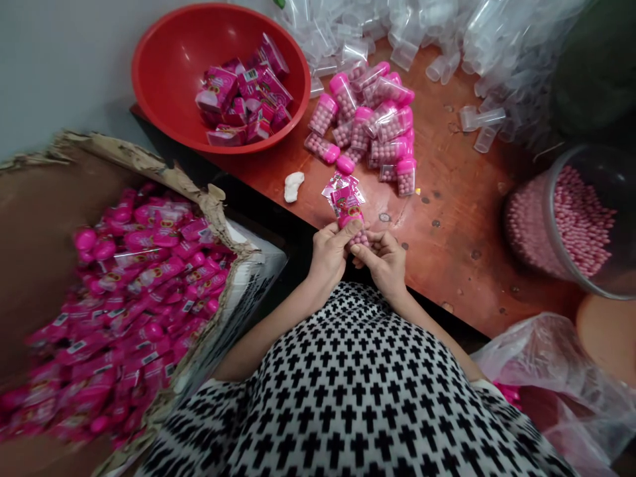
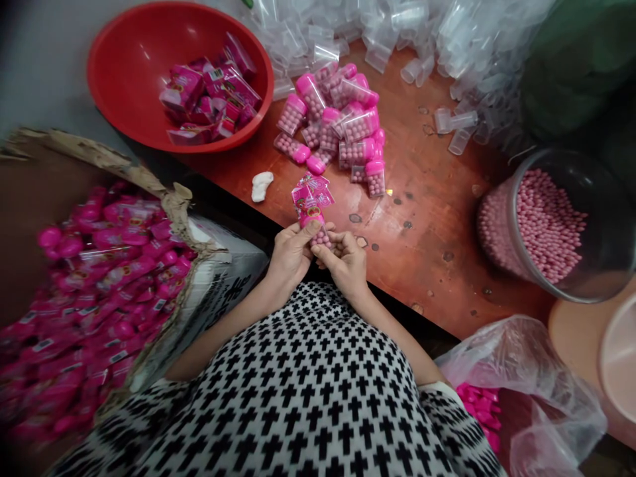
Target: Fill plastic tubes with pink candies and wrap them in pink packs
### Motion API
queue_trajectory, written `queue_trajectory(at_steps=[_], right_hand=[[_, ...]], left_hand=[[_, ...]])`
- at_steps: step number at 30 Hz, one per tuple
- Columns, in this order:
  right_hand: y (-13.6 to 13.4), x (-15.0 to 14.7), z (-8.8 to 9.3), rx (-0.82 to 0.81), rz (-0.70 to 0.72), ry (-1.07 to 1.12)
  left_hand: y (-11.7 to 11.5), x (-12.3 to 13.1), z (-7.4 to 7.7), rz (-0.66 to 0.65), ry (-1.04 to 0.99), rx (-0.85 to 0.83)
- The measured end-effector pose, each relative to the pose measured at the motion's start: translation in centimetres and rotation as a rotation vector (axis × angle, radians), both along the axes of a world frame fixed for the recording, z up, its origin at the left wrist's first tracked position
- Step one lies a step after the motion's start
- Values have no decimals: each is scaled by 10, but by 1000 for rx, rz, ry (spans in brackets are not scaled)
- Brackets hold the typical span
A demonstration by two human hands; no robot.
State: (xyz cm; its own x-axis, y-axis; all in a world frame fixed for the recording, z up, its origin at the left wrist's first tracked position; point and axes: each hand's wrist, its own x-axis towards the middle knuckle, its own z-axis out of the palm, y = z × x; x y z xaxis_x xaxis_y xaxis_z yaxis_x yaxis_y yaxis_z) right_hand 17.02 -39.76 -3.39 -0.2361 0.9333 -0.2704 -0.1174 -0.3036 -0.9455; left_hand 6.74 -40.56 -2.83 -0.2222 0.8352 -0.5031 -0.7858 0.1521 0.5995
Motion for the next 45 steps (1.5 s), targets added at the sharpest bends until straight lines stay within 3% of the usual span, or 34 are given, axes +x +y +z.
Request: queue_trajectory(at_steps=[7, 12, 16, 18, 20, 22, 23, 25, 27, 30, 32, 34, 37, 45], right_hand=[[9, 4, -3, -101, 64, 100], [24, 7, -11, 55, 179, 17], [34, -4, -10, 274, 314, -81], [36, -11, -4, 308, 422, -58], [36, -13, 2, 297, 451, -19], [38, -9, 6, 277, 370, -34], [39, -5, 7, 267, 306, -58], [43, 2, 7, 248, 180, -109], [46, 8, 5, 237, 105, -143], [46, 11, 4, 229, 113, -155], [44, 10, 4, 213, 141, -146], [43, 10, 4, 193, 150, -142], [43, 10, 3, 171, 150, -154], [58, 3, 1, 239, 194, -164]], left_hand=[[-11, 4, -3, -90, 3, 66], [-19, 1, -3, -152, -127, 104], [-35, -17, 8, -173, -117, 87], [-48, -35, 18, -16, 9, 107], [-62, -55, 27, 268, 191, 120], [-70, -72, 31, 500, 340, 102], [-71, -78, 30, 542, 393, 94], [-60, -82, 20, 474, 543, 91], [-36, -79, 3, 259, 875, 105], [13, -70, -25, -32, 1416, 217], [41, -66, -40, -132, 1570, 241], [57, -64, -51, -170, 1576, 221], [64, -63, -60, -137, 1487, 199], [59, -58, -59, -71, 1404, 188]])
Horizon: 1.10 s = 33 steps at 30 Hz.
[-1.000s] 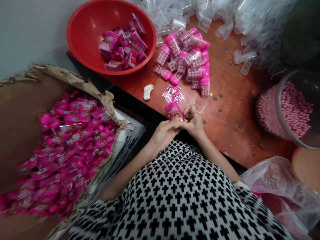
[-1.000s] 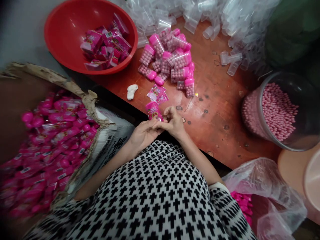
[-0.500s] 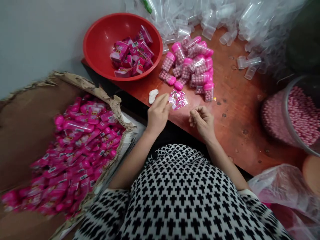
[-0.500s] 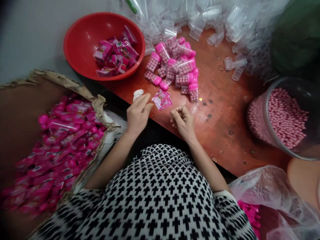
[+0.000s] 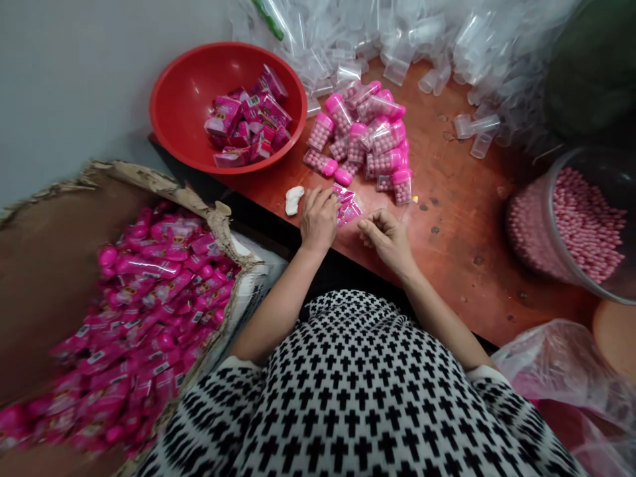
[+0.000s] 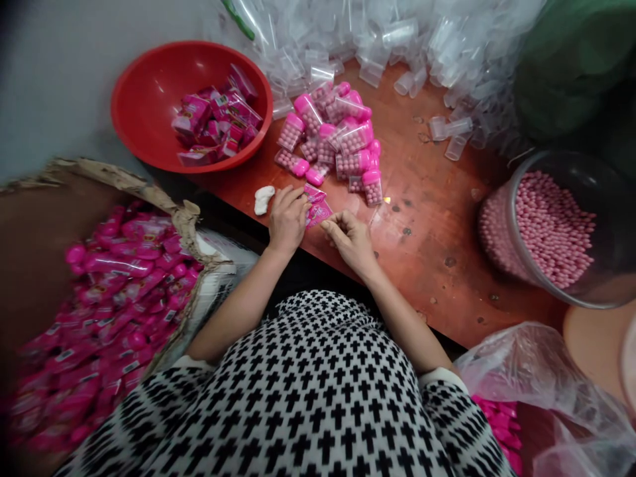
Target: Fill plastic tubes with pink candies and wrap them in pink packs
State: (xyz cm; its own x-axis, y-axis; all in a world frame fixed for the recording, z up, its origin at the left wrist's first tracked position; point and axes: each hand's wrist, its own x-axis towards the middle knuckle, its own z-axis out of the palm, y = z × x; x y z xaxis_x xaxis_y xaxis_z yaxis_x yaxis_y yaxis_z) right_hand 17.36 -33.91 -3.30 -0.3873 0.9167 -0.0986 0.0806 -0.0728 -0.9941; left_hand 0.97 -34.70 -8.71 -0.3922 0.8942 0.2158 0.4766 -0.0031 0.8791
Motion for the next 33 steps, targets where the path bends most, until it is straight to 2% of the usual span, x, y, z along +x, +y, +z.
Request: queue_trajectory(at_steps=[2, 5, 8, 11, 14, 17, 19, 21, 27, 30, 33], right_hand=[[1, -2, -2, 19, 1, -6], [4, -5, -8, 28, -81, 26], [13, -12, -11, -28, -161, 153], [25, -19, -10, -90, -156, 213], [33, -24, -6, -133, -150, 221], [37, -26, -4, -175, -114, 225], [39, -27, -4, -183, -67, 204], [41, -30, -4, -166, -30, 174], [44, -41, -6, -103, 72, 107], [43, -38, -6, -27, 110, 32], [47, -17, -2, 183, -20, -152]], left_hand=[[-1, 1, 0, 8, -26, 27], [-6, 3, 3, 31, -43, 98], [-13, 10, 14, 11, -62, 159], [-20, 19, 28, -18, -149, 146], [-23, 22, 35, 51, -372, 103], [-25, 15, 36, 126, -734, 35], [-27, 8, 37, 94, -945, -62], [-30, 2, 39, 54, -1060, -144], [-32, -2, 46, -60, -1169, -215], [-32, -1, 47, -39, -1106, -242], [-34, 0, 47, 23, -1069, -235]])
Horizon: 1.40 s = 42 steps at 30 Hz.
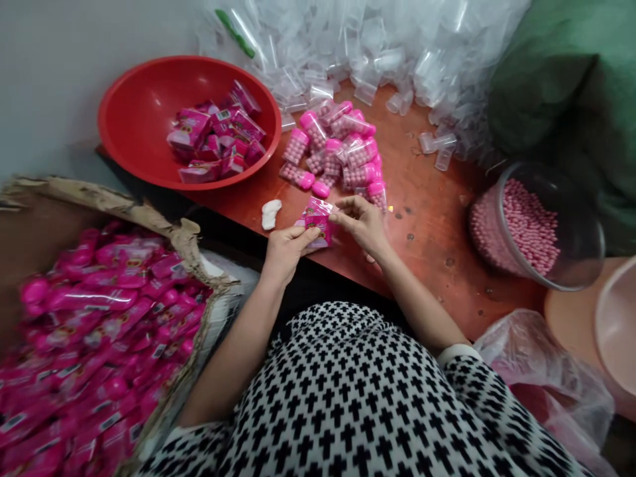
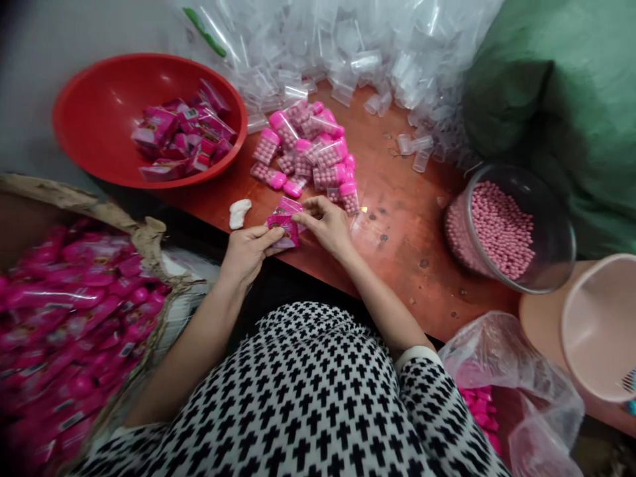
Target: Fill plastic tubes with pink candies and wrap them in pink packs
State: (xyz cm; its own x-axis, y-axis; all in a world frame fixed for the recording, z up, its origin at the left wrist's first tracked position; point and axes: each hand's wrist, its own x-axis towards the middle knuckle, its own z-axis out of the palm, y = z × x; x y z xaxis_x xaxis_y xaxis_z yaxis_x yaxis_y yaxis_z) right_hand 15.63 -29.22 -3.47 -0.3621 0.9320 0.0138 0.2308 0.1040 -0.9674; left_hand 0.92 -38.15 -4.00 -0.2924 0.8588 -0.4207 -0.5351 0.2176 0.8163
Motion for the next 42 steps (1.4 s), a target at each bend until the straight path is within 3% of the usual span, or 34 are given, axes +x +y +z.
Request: queue_trajectory(at_steps=[3, 6, 9, 12, 15, 21, 25, 28, 33, 37, 42], right_hand=[[11, 29, 5, 272, -287, -306], [27, 50, 5, 294, -404, -583], [34, 57, 2, 163, -347, -678], [30, 60, -1, 132, -327, -648], [19, 66, 1, 153, -214, -597], [5, 77, 11, 342, -110, -942], [4, 73, 13, 401, 4, -1052], [-9, 66, 15, 318, -27, -850], [-63, 43, 23, -243, 148, -32], [-90, 22, 21, -349, 137, 87], [-89, 13, 13, -302, 102, 105]], left_hand=[[-2, 3, 0, 73, -46, -45], [-2, 9, 2, 123, -149, -89], [0, 13, 6, 197, -255, -106], [2, 14, 11, 259, -334, -121], [1, 13, 14, 274, -400, -174], [1, 16, 11, 293, -434, -149], [3, 20, 14, 344, -532, -175], [5, 21, 18, 408, -601, -204], [4, 21, 21, 470, -705, -159], [3, 26, 22, 428, -717, -129], [3, 34, 24, 379, -664, -76]])
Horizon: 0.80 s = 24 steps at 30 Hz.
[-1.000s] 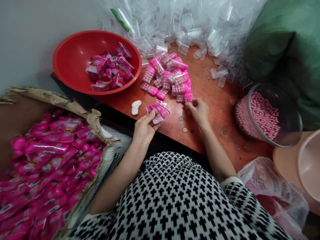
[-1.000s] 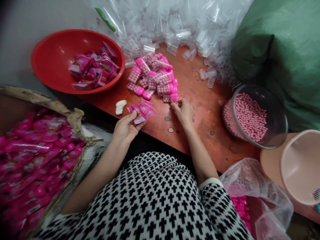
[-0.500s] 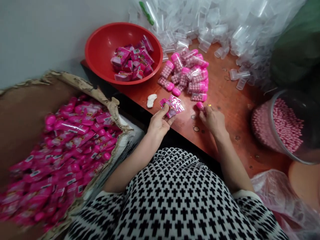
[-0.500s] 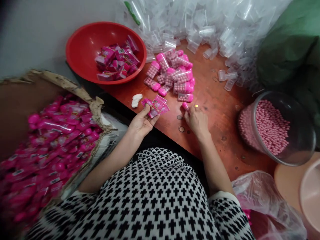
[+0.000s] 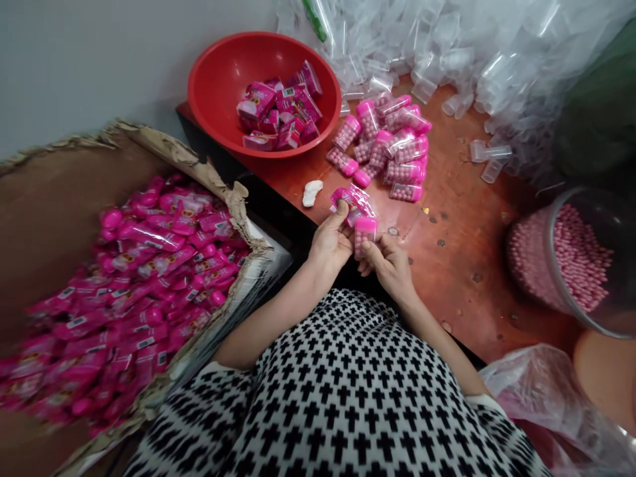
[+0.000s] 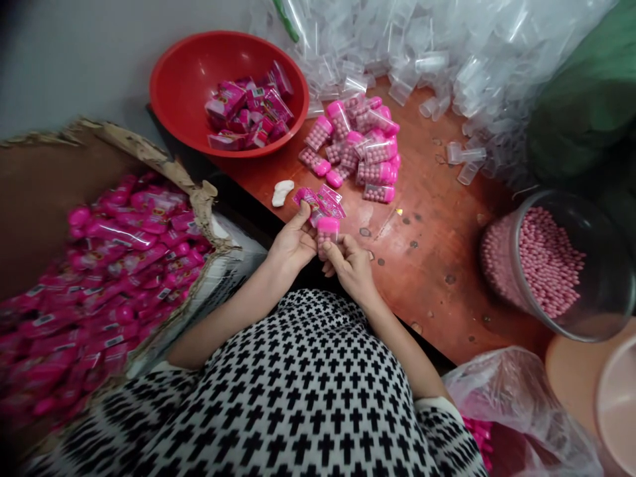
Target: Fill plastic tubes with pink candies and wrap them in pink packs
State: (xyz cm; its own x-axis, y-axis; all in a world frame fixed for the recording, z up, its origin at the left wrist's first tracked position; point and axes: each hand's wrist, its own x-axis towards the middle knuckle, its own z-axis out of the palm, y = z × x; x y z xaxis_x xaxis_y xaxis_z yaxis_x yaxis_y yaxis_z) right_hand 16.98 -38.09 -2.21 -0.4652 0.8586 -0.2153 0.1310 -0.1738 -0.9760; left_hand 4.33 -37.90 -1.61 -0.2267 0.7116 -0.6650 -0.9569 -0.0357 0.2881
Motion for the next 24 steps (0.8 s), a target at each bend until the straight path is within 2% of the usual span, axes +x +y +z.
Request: queue_trajectory(at_steps=[7, 12, 16, 19, 24], right_hand=[[5, -2, -5, 2, -30, 14], [4, -2, -9, 85, -59, 5], [4, -1, -14, 160, -70, -34], [5, 0, -15, 124, -64, 1], [12, 0, -12, -22, 46, 114]], left_hand=[[-6, 2, 0, -88, 180, 94], [-9, -3, -1, -186, 257, 228], [-7, -3, -3, -247, 264, 188], [-7, -4, -6, -306, 305, 157], [-8, -13, -10, -411, 412, 234]])
